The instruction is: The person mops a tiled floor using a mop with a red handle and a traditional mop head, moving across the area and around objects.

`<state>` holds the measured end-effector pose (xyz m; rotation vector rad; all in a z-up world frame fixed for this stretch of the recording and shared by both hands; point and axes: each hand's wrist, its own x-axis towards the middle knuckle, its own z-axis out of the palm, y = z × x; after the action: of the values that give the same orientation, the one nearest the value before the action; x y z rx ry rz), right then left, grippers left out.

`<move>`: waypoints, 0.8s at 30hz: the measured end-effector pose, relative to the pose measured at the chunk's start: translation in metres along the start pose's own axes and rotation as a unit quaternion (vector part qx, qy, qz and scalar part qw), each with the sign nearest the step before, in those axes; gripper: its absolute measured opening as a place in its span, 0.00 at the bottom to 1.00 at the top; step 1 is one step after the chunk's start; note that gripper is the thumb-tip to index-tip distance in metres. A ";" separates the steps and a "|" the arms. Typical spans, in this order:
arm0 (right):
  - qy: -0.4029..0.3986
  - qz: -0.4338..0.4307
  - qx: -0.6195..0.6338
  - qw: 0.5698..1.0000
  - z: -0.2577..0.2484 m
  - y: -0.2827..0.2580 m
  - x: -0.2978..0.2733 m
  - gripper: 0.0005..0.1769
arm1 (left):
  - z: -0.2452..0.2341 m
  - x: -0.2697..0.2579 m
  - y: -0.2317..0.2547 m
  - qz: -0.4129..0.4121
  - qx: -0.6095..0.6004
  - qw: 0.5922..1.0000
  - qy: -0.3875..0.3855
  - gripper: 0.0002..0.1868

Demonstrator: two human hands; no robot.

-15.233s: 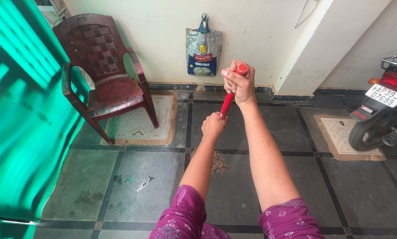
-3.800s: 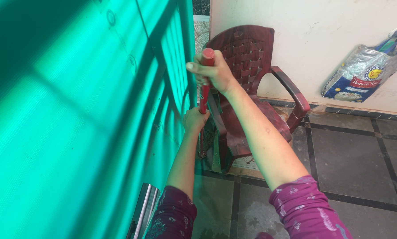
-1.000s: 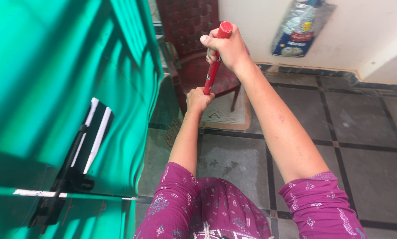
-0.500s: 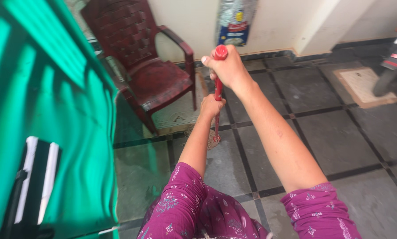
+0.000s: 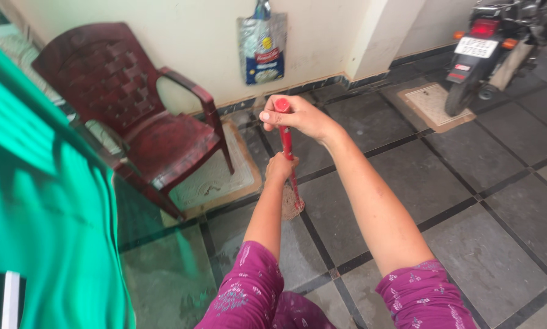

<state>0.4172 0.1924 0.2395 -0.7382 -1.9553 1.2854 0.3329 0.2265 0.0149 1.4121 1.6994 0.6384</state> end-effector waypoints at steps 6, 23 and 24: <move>0.072 -0.042 0.050 0.995 -0.002 0.003 0.012 0.21 | -0.001 0.004 0.012 0.001 0.012 1.000 -0.014 0.16; 0.207 -0.105 0.156 0.960 -0.031 0.041 0.054 0.23 | 0.004 0.047 0.034 0.002 0.024 1.000 -0.003 0.15; 0.207 -0.107 0.157 0.960 -0.035 0.042 0.055 0.23 | 0.005 0.049 0.037 0.000 0.026 1.000 -0.003 0.15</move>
<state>0.4145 0.2680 0.2231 -0.5632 -1.4118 1.1630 0.3553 0.2820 0.0283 1.4498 1.7226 0.5940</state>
